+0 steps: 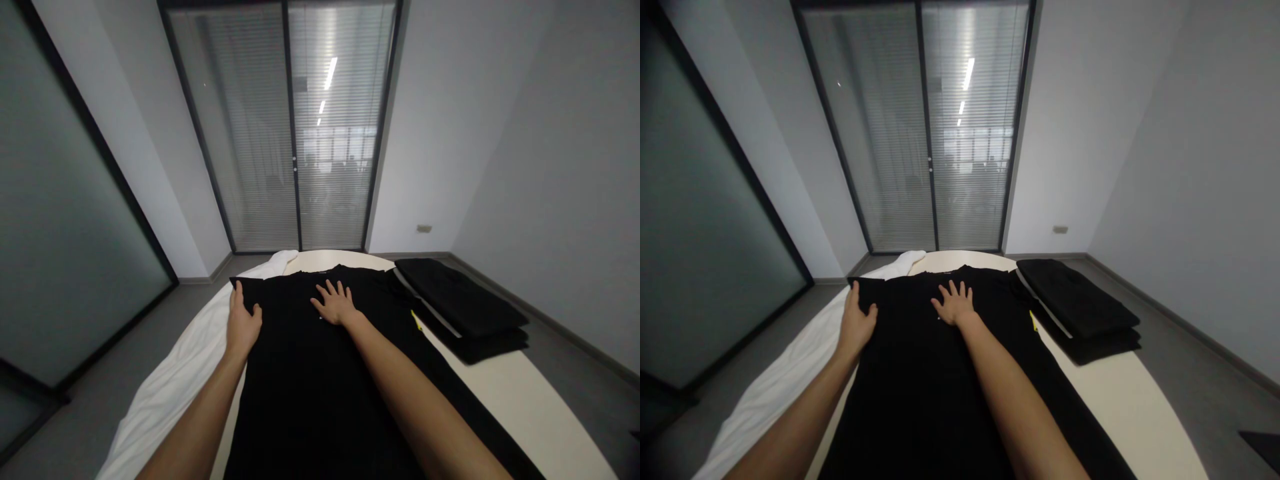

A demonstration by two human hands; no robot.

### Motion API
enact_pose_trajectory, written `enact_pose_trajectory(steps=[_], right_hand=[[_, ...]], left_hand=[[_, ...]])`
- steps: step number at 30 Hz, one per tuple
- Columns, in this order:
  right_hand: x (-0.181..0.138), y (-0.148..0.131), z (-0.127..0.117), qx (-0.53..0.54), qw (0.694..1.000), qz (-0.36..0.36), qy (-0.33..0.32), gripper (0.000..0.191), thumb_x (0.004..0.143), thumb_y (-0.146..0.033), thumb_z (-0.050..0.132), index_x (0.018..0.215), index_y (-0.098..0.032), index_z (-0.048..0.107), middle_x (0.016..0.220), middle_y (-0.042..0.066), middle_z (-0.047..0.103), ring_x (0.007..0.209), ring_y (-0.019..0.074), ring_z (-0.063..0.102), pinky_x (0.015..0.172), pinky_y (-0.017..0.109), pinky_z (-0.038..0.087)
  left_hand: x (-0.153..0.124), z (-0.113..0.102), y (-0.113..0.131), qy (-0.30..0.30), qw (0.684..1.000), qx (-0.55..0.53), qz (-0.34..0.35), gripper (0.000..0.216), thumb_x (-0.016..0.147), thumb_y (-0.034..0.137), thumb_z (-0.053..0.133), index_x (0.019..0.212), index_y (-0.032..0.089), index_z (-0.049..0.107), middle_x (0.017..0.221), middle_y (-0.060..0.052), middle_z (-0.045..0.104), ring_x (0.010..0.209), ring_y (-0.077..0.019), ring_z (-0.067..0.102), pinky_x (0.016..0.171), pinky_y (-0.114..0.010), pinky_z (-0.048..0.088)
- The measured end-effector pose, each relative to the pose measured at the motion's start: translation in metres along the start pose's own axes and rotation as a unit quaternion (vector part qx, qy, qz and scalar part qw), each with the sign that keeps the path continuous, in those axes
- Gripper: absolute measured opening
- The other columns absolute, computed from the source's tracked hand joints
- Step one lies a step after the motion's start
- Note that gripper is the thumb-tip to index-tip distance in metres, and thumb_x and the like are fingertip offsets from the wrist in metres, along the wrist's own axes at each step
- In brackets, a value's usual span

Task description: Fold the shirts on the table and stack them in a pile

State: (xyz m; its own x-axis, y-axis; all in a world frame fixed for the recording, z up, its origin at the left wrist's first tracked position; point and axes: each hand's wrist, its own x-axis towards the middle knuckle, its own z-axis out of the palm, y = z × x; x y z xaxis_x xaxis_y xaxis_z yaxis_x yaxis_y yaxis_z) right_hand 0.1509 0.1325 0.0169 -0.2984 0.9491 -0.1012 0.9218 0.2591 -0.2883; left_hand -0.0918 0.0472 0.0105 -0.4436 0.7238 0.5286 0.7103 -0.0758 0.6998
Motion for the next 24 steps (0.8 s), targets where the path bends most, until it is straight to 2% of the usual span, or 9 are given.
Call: enact_pose_trajectory(steps=[3,6,8,10,13,16,20,24], right_hand=[[-0.006,0.001,0.001,-0.005,0.998,-0.031,0.047,0.076,0.092,-0.072,0.029,0.155,-0.03,0.031,0.166,0.005,0.015,0.15,0.041,0.005,0.116,0.061,0.002],[-0.018,-0.001,0.002,-0.014,0.991,-0.093,0.094,0.073,0.092,-0.071,0.033,0.15,-0.028,0.041,0.162,0.007,0.026,0.149,0.0376,0.015,0.117,0.06,0.001],[-0.028,-0.004,0.002,-0.015,0.987,-0.129,0.096,0.073,0.092,-0.072,0.034,0.148,-0.028,0.044,0.159,0.008,0.035,0.148,0.035,0.02,0.117,0.059,0.0],[-0.036,-0.008,0.002,-0.007,0.986,-0.148,0.073,0.078,0.09,-0.076,0.034,0.15,-0.028,0.042,0.159,0.009,0.035,0.148,0.0357,0.021,0.118,0.059,0.002],[-0.044,-0.012,0.003,0.003,0.987,-0.152,0.053,0.084,0.087,-0.079,0.036,0.152,-0.026,0.038,0.162,0.011,0.027,0.149,0.0383,0.016,0.117,0.061,0.006],[-0.045,-0.014,0.005,0.009,0.986,-0.154,0.068,0.077,0.09,-0.074,0.036,0.15,-0.025,0.042,0.16,0.011,0.032,0.149,0.0365,0.017,0.118,0.061,0.004],[-0.041,-0.012,0.009,0.041,0.983,-0.147,0.102,0.055,0.1,-0.055,0.034,0.142,-0.023,0.051,0.153,0.009,0.044,0.147,0.03,0.028,0.119,0.058,0.011],[-0.037,-0.008,0.009,0.081,0.977,-0.147,0.133,0.045,0.103,-0.036,0.031,0.14,-0.021,0.051,0.144,0.009,0.055,0.14,0.0252,0.039,0.117,0.052,0.023]], left_hand=[[0.002,0.003,-0.008,-0.005,1.0,-0.001,-0.003,0.082,0.081,0.009,0.053,0.157,0.012,0.021,0.158,-0.015,0.033,0.147,-0.0265,0.03,0.122,-0.038,0.026],[0.005,0.001,-0.013,0.005,0.998,0.003,-0.055,0.084,0.077,0.003,0.052,0.155,0.009,0.023,0.154,-0.016,0.037,0.145,-0.0262,0.033,0.122,-0.037,0.026],[0.007,-0.002,-0.012,0.007,0.996,0.007,-0.084,0.081,0.078,0.005,0.053,0.154,0.004,0.025,0.152,-0.019,0.04,0.144,-0.0271,0.036,0.122,-0.036,0.026],[0.005,-0.005,-0.006,0.006,0.997,0.012,-0.081,0.078,0.082,0.01,0.053,0.154,0.004,0.024,0.153,-0.02,0.039,0.144,-0.0279,0.036,0.121,-0.037,0.027],[-0.003,-0.008,0.01,-0.01,0.999,0.03,-0.011,0.078,0.086,0.014,0.051,0.157,0.012,0.019,0.159,-0.015,0.031,0.147,-0.0273,0.031,0.12,-0.039,0.03],[-0.018,-0.007,0.028,-0.066,0.99,0.055,0.114,0.076,0.088,0.013,0.047,0.158,0.02,0.018,0.161,-0.011,0.029,0.147,-0.0259,0.031,0.119,-0.042,0.034],[-0.041,-0.002,0.043,-0.187,0.943,0.088,0.259,0.068,0.087,0.012,0.047,0.153,0.019,0.031,0.154,-0.013,0.042,0.139,-0.0269,0.043,0.114,-0.048,0.039],[-0.056,-0.001,0.049,-0.293,0.898,0.085,0.316,0.058,0.088,0.015,0.05,0.146,0.021,0.043,0.148,-0.009,0.051,0.134,-0.0224,0.049,0.113,-0.042,0.041]])
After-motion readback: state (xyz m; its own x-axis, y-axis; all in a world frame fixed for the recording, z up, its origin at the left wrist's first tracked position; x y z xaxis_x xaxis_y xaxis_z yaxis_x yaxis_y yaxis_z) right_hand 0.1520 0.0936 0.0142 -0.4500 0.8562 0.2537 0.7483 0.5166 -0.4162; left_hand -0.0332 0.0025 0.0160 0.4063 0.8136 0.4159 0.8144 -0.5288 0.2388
